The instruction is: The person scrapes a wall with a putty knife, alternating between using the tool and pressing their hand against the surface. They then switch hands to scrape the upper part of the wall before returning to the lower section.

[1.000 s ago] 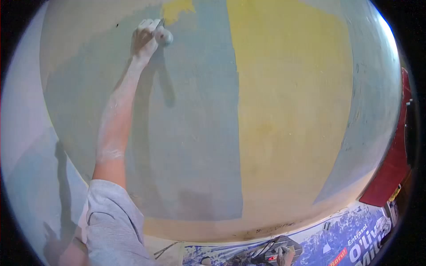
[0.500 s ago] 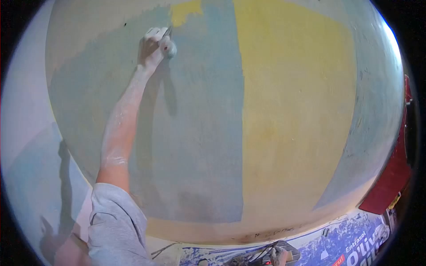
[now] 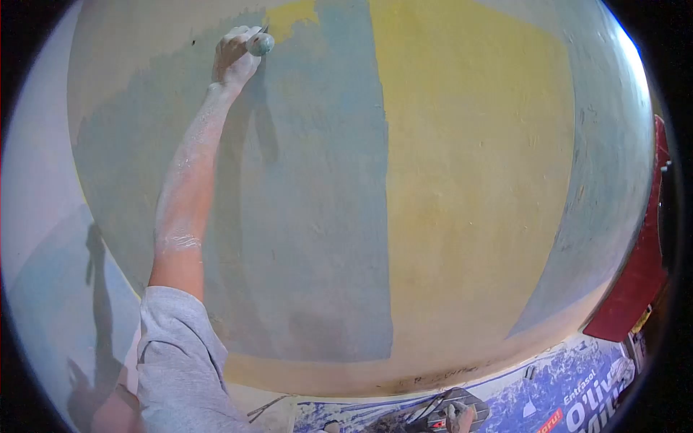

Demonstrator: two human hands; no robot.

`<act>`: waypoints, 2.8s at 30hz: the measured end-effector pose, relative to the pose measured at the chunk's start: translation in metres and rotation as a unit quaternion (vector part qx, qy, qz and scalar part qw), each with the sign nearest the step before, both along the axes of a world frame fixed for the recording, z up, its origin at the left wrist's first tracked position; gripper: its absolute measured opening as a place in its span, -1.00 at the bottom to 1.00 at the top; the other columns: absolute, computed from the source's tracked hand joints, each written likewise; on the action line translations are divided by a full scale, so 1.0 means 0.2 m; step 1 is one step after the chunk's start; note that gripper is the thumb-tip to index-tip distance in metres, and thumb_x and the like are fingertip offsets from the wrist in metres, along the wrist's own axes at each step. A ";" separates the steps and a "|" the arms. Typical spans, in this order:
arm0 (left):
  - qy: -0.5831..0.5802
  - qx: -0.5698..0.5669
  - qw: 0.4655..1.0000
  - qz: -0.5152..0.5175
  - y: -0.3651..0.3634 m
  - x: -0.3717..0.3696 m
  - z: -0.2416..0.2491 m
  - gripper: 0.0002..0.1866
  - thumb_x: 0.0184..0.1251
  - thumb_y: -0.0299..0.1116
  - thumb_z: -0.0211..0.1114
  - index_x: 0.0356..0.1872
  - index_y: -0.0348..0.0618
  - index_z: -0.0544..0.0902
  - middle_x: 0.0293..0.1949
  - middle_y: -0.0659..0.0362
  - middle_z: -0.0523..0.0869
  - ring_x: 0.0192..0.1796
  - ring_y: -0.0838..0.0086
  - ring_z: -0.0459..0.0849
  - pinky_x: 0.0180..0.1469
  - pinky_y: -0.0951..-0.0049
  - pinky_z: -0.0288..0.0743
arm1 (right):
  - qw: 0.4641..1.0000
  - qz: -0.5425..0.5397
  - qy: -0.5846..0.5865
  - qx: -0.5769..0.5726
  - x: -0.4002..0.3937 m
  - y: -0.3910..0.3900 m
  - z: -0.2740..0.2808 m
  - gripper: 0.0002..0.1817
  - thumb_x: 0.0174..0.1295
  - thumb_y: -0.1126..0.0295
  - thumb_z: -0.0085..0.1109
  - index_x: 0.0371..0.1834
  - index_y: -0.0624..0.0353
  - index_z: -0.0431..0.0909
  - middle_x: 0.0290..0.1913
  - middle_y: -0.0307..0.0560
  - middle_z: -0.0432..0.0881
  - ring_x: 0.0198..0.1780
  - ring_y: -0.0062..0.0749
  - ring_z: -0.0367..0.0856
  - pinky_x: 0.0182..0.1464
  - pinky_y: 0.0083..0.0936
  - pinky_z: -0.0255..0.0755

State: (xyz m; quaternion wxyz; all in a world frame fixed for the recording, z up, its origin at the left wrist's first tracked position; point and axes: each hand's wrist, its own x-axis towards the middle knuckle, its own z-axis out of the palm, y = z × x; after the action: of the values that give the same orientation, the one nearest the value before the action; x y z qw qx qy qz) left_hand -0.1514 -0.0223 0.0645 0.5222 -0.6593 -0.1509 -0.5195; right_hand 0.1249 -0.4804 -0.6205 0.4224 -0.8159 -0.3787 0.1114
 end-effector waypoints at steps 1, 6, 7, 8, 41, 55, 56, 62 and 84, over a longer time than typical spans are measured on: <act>0.015 0.003 1.000 -0.018 0.00 0.00 -0.03 -0.82 0.23 -0.44 0.18 -0.22 -0.23 0.68 -0.30 -0.02 0.70 -0.17 0.07 0.66 -0.15 0.16 0.55 | 0.999 -0.001 -0.021 -0.041 0.00 0.00 0.06 -0.72 0.28 0.26 0.14 -0.17 0.23 0.72 -0.27 0.17 0.72 -0.20 0.04 0.69 -0.09 -0.19 0.50; 0.007 0.046 0.999 -0.008 0.02 0.05 0.09 -0.80 0.22 -0.37 0.15 -0.25 -0.19 0.69 -0.27 -0.02 0.72 -0.14 0.04 0.67 -0.06 0.17 0.57 | 0.997 0.002 -0.068 -0.041 0.05 0.06 -0.04 -0.65 0.29 0.14 0.11 -0.15 0.19 0.72 -0.24 0.14 0.73 -0.17 0.03 0.70 -0.09 -0.16 0.51; 0.003 -0.002 0.999 -0.046 0.01 0.06 0.16 -0.78 0.17 -0.47 0.08 -0.26 -0.22 0.69 -0.25 0.00 0.73 -0.14 0.02 0.67 -0.04 0.16 0.57 | 0.996 0.011 -0.062 -0.059 0.04 0.10 0.00 -0.64 0.29 0.13 0.10 -0.15 0.18 0.71 -0.24 0.13 0.73 -0.16 0.04 0.70 -0.09 -0.16 0.51; -0.001 -0.002 0.999 -0.045 0.00 0.07 0.16 -0.78 0.17 -0.47 0.08 -0.26 -0.22 0.69 -0.25 0.00 0.73 -0.14 0.02 0.67 -0.04 0.16 0.57 | 0.995 0.021 -0.055 -0.080 0.04 0.11 0.02 -0.64 0.30 0.12 0.10 -0.15 0.17 0.71 -0.23 0.12 0.73 -0.15 0.04 0.69 -0.08 -0.16 0.51; -0.020 0.054 0.996 -0.063 0.12 0.03 0.14 -0.84 0.24 -0.42 0.14 -0.34 -0.22 0.67 -0.32 -0.09 0.71 -0.22 0.02 0.70 -0.20 0.13 0.58 | 1.000 -0.015 -0.020 0.007 -0.03 0.01 -0.10 -0.73 0.26 0.29 0.19 -0.17 0.28 0.72 -0.25 0.21 0.72 -0.19 0.07 0.69 -0.10 -0.16 0.48; 0.016 0.046 0.999 0.000 0.10 0.05 0.17 -0.88 0.17 -0.46 0.24 -0.29 -0.20 0.68 -0.33 -0.03 0.67 -0.18 0.07 0.67 -0.16 0.17 0.59 | 0.996 0.030 -0.008 -0.084 0.05 0.14 0.09 -0.63 0.35 0.18 0.07 -0.06 0.25 0.68 -0.19 0.18 0.72 -0.09 0.05 0.68 0.06 -0.20 0.48; 0.013 0.043 0.999 0.002 0.09 0.07 0.13 -0.88 0.17 -0.46 0.24 -0.29 -0.20 0.68 -0.33 -0.03 0.67 -0.18 0.07 0.67 -0.16 0.17 0.59 | 0.993 0.055 0.031 -0.098 0.05 0.17 0.11 -0.62 0.36 0.17 0.06 -0.05 0.25 0.68 -0.17 0.19 0.72 -0.06 0.06 0.67 0.10 -0.21 0.48; 0.004 -0.014 0.995 -0.100 -0.01 0.13 -0.23 -0.84 0.08 -0.50 0.30 -0.28 -0.22 0.68 -0.30 0.04 0.70 -0.14 0.13 0.67 -0.16 0.17 0.59 | 0.998 0.032 -0.027 -0.036 0.01 0.28 0.10 -0.64 0.34 0.16 0.09 -0.12 0.26 0.68 -0.17 0.24 0.70 -0.06 0.13 0.64 0.03 -0.14 0.47; -0.020 0.004 1.000 0.008 0.13 0.18 0.05 -0.75 0.15 -0.49 0.24 -0.13 -0.24 0.71 -0.31 0.04 0.71 -0.16 0.14 0.69 -0.12 0.21 0.60 | 0.991 0.041 0.007 -0.127 0.06 0.15 0.15 -0.60 0.30 0.09 0.06 -0.02 0.12 0.70 -0.15 0.04 0.75 -0.06 0.01 0.70 0.05 -0.25 0.52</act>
State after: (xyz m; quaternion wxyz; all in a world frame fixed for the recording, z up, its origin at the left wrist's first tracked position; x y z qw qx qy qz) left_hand -0.1147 0.0029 0.0741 0.5259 -0.6455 -0.1640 -0.5290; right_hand 0.1365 -0.4494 -0.5896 0.3130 -0.8460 -0.3916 0.1816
